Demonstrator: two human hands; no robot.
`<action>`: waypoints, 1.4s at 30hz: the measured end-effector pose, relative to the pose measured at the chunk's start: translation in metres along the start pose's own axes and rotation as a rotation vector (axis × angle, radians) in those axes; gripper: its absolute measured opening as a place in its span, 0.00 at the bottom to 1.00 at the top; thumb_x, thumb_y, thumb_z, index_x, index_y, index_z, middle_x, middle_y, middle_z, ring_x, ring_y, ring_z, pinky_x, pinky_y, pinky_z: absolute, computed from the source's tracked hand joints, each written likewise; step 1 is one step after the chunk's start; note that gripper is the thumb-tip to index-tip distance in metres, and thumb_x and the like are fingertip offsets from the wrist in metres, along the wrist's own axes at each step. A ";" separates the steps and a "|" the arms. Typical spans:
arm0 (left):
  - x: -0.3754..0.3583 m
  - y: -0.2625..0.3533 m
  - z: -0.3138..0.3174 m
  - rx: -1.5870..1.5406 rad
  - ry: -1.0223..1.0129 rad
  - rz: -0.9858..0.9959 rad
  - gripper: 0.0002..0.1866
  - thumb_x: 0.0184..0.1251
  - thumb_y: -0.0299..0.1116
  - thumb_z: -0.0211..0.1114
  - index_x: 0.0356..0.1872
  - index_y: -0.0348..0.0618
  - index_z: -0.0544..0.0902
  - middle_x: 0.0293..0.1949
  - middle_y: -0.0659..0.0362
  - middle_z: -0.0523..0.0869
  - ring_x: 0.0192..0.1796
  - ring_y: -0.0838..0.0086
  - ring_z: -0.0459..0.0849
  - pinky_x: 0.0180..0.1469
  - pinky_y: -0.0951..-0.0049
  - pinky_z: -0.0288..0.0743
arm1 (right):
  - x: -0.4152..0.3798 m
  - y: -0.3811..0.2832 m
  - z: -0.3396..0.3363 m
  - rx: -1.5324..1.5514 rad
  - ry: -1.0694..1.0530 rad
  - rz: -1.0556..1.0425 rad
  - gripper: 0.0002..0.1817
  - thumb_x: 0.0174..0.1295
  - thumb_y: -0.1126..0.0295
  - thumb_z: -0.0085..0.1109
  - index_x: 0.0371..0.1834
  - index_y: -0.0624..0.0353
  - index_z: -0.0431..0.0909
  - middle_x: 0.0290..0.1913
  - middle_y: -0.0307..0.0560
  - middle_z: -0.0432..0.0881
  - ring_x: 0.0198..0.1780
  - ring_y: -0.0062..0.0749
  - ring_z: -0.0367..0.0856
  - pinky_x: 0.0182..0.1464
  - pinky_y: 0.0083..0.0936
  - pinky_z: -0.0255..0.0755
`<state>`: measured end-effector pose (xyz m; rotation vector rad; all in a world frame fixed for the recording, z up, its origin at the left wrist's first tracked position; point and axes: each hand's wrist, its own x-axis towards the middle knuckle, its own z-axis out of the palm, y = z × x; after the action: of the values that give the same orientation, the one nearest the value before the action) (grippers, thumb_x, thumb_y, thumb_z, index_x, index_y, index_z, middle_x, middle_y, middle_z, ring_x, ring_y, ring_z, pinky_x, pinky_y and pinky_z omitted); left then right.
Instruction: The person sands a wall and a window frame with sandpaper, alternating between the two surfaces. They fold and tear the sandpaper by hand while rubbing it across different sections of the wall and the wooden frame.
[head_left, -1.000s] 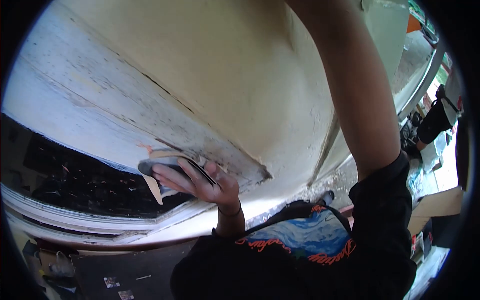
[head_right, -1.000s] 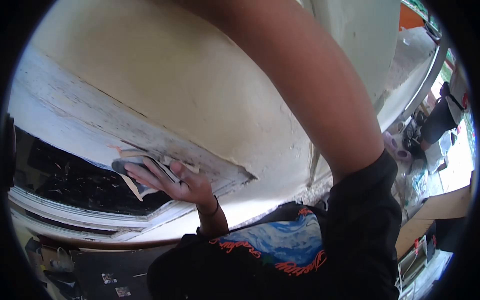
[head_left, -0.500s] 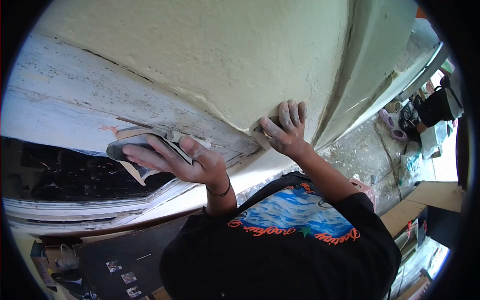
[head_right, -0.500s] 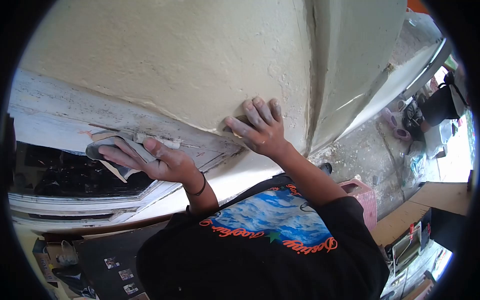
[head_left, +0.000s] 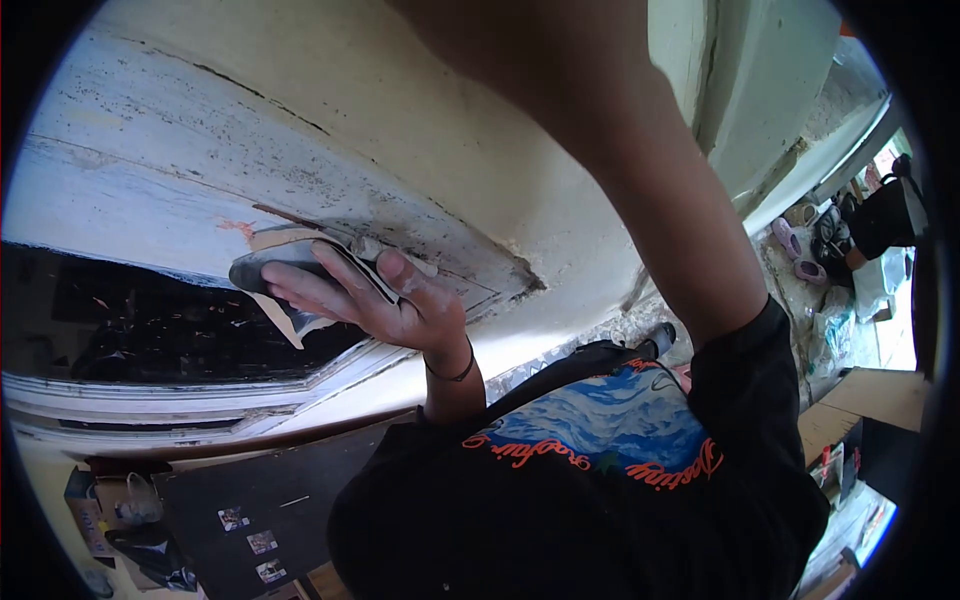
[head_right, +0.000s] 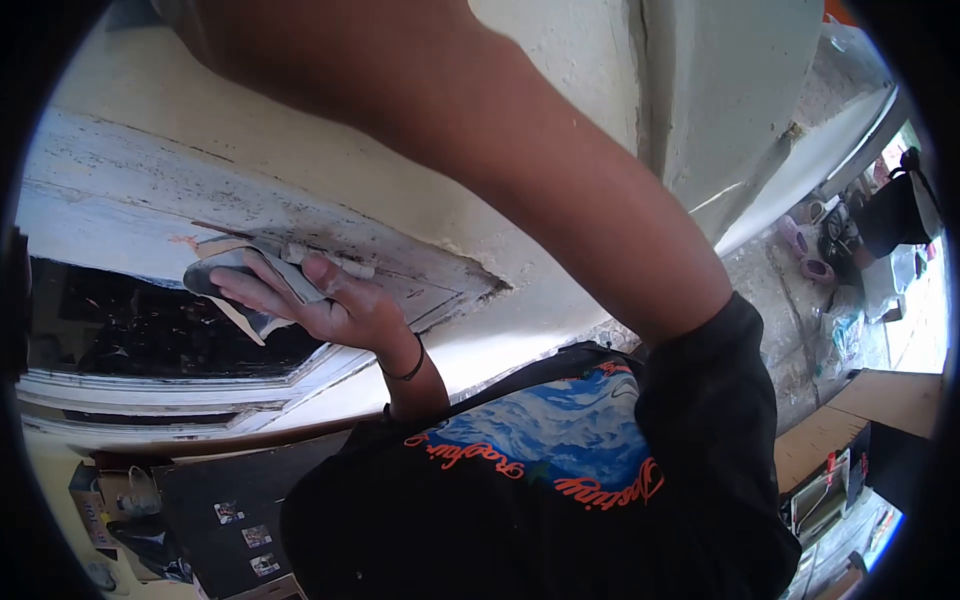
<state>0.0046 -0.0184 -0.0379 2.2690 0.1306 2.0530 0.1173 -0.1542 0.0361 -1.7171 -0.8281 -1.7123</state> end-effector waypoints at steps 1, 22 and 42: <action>0.000 0.002 0.000 0.000 -0.004 -0.010 0.28 0.72 0.47 0.43 0.65 0.38 0.64 0.69 0.37 0.47 0.72 0.46 0.41 0.69 0.45 0.33 | -0.003 -0.004 -0.004 0.041 -0.029 0.032 0.17 0.53 0.65 0.59 0.47 0.56 0.79 0.61 0.62 0.67 0.65 0.54 0.62 0.64 0.43 0.52; -0.008 0.001 -0.010 -0.087 -0.128 -0.036 0.31 0.73 0.50 0.36 0.66 0.34 0.58 0.70 0.40 0.43 0.72 0.46 0.35 0.69 0.46 0.28 | -0.392 -0.034 -0.150 0.203 -1.185 0.493 0.25 0.60 0.69 0.51 0.63 0.43 0.67 0.68 0.50 0.60 0.70 0.42 0.54 0.68 0.43 0.50; -0.176 -0.006 -0.092 -0.592 -1.136 -0.943 0.20 0.69 0.43 0.51 0.47 0.33 0.77 0.33 0.46 0.82 0.36 0.63 0.79 0.43 0.70 0.71 | -0.324 -0.070 -0.148 1.094 -0.751 2.158 0.14 0.61 0.60 0.57 0.38 0.62 0.79 0.31 0.40 0.81 0.30 0.21 0.79 0.34 0.17 0.72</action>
<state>-0.1044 -0.0325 -0.2031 1.9847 0.3466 0.2056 -0.0275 -0.2326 -0.2872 -1.0956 0.1827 0.7541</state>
